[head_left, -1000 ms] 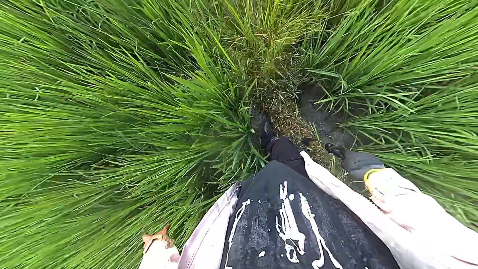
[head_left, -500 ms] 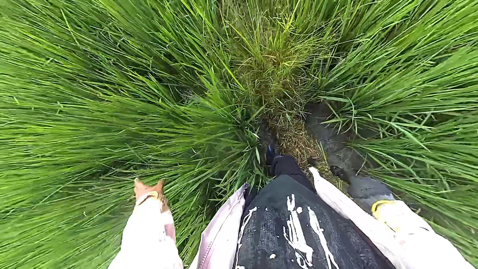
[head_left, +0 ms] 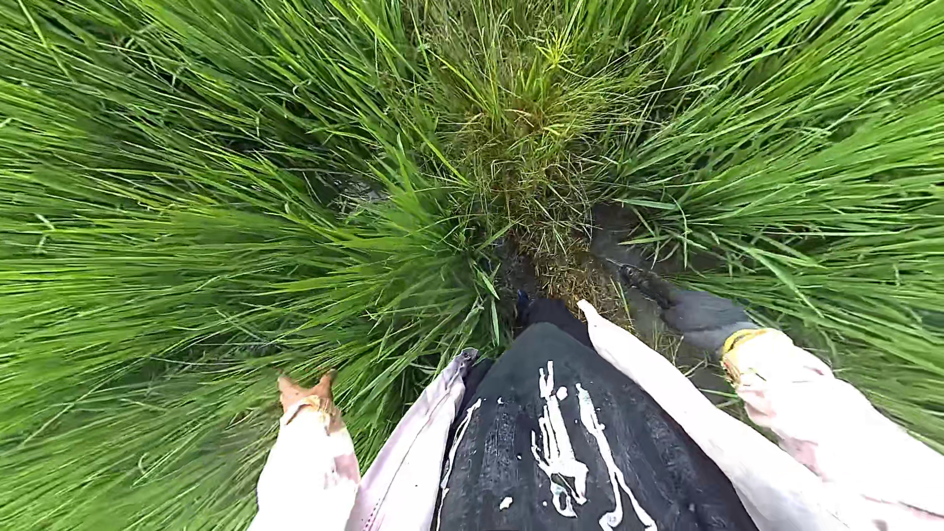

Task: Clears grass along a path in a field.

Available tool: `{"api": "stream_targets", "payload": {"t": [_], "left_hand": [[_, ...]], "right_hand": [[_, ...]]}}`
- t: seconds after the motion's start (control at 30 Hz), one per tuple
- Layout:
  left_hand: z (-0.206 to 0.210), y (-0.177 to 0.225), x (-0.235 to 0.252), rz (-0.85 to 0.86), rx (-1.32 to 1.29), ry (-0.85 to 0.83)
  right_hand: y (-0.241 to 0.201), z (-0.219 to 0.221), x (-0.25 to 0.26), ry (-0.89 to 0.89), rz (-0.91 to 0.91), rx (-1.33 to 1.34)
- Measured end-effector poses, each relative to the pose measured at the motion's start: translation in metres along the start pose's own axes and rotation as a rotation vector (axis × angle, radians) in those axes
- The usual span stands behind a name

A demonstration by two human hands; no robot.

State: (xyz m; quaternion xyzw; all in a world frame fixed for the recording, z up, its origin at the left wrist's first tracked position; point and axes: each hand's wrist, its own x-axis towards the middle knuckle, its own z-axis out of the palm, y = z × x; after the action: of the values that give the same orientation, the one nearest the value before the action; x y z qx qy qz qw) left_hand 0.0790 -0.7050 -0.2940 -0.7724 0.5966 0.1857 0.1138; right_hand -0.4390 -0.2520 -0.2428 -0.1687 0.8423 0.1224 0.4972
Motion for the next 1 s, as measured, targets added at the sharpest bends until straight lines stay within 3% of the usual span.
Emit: {"api": "stream_targets", "payload": {"t": [0.27, 0.47, 0.57, 0.67, 0.83, 1.0], "left_hand": [[0.036, -0.022, -0.02, -0.123, -0.048, -0.1], [0.027, 0.009, -0.053, -0.181, 0.022, -0.15], [0.021, 0.013, -0.043, -0.188, 0.032, -0.136], [0.014, 0.028, -0.029, -0.123, 0.038, -0.096], [-0.004, 0.095, -0.032, -0.015, 0.024, -0.133], [-0.024, 0.107, -0.001, 0.106, 0.07, -0.087]], "right_hand": [[-0.037, -0.008, 0.043, -0.03, -0.039, -0.083], [-0.068, -0.033, 0.042, -0.037, -0.031, -0.163], [-0.073, -0.032, 0.051, -0.017, -0.026, -0.182], [-0.073, -0.031, 0.051, -0.028, -0.033, -0.169], [-0.073, -0.029, 0.044, -0.013, -0.017, -0.14], [-0.075, -0.018, 0.06, 0.027, -0.044, -0.111]]}}
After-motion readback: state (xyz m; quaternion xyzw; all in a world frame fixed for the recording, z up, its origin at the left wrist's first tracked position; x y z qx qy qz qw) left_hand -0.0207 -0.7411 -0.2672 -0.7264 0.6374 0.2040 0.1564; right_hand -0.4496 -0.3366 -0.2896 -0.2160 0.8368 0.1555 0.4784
